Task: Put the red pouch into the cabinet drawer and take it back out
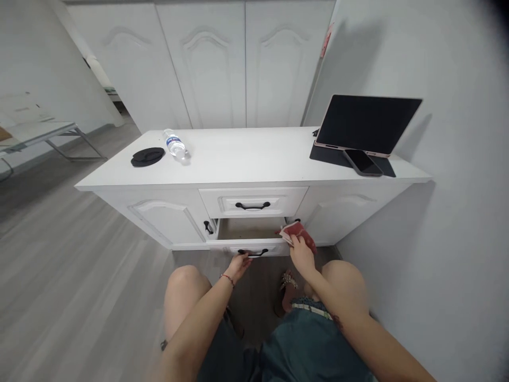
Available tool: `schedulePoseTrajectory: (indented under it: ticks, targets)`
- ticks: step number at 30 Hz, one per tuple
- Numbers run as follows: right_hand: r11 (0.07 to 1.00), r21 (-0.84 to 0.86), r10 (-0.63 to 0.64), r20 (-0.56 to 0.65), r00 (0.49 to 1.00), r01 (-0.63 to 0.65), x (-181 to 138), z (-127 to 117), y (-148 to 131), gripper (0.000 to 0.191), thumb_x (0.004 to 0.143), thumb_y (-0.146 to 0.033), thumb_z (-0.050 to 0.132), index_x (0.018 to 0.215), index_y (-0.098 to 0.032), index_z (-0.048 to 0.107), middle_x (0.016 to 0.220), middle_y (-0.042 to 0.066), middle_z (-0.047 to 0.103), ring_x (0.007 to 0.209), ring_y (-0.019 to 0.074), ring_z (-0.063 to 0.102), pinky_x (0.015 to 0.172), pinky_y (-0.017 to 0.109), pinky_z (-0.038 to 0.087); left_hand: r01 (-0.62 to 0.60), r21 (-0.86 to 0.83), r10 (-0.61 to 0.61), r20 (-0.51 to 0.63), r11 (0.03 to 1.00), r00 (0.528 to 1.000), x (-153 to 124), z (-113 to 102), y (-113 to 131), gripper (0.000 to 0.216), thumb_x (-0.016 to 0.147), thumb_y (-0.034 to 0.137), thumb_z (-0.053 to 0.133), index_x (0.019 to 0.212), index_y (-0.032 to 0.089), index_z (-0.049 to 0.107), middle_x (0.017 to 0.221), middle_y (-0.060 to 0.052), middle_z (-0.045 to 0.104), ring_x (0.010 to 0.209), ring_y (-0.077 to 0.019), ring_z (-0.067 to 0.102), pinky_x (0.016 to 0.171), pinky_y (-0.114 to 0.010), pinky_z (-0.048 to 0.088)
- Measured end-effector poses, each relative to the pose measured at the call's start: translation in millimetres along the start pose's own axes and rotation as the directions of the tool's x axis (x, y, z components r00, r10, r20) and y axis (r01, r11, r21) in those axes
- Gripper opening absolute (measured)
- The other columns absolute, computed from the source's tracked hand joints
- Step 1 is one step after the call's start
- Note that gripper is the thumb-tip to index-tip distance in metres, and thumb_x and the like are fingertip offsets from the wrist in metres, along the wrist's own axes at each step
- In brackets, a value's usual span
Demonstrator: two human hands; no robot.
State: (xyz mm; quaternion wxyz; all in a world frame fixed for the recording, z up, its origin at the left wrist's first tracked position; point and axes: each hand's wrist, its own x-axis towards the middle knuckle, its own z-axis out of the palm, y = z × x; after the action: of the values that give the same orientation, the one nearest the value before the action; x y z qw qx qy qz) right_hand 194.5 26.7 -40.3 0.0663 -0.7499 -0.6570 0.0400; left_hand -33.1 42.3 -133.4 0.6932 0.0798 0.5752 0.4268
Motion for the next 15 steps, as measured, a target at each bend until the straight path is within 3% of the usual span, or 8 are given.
schedulePoseTrajectory:
  ticks: [6, 11, 15]
  targets:
    - [0.993, 0.116, -0.011, 0.001, 1.000, 0.010, -3, 18, -27, 0.037, 0.090, -0.020, 0.043, 0.126, -0.020, 0.050, 0.119, 0.012, 0.054, 0.083, 0.0188, 0.062, 0.067, 0.028, 0.045, -0.061, -0.114, 0.061, -0.009, 0.992, 0.998, -10, 3, -8, 0.019, 0.072, 0.000, 0.057, 0.073, 0.019, 0.054, 0.074, -0.002, 0.064, 0.064, -0.0117, 0.059, 0.069, -0.026, 0.047]
    - [0.972, 0.172, -0.163, 0.017, 0.986, 0.158, -14, 27, -59, 0.038, 0.089, -0.017, 0.045, 0.125, -0.023, 0.053, 0.115, 0.009, 0.055, 0.087, 0.0188, 0.060, 0.072, 0.028, 0.044, -0.105, -0.166, 0.108, 0.011, 0.981, 0.994, -16, 6, -15, 0.024, 0.067, -0.001, 0.059, 0.068, 0.019, 0.047, 0.069, 0.003, 0.060, 0.064, -0.0100, 0.057, 0.070, -0.025, 0.044]
    - [0.949, 0.123, -0.293, 0.011, 0.956, 0.289, -19, 31, -83, 0.041, 0.088, -0.016, 0.046, 0.127, -0.026, 0.053, 0.113, 0.009, 0.057, 0.096, 0.0217, 0.057, 0.082, 0.031, 0.042, -0.127, -0.161, 0.137, 0.055, 0.979, 0.989, -22, 7, -17, 0.026, 0.063, -0.004, 0.061, 0.074, 0.019, 0.053, 0.072, 0.004, 0.059, 0.063, -0.0097, 0.055, 0.068, -0.025, 0.044]
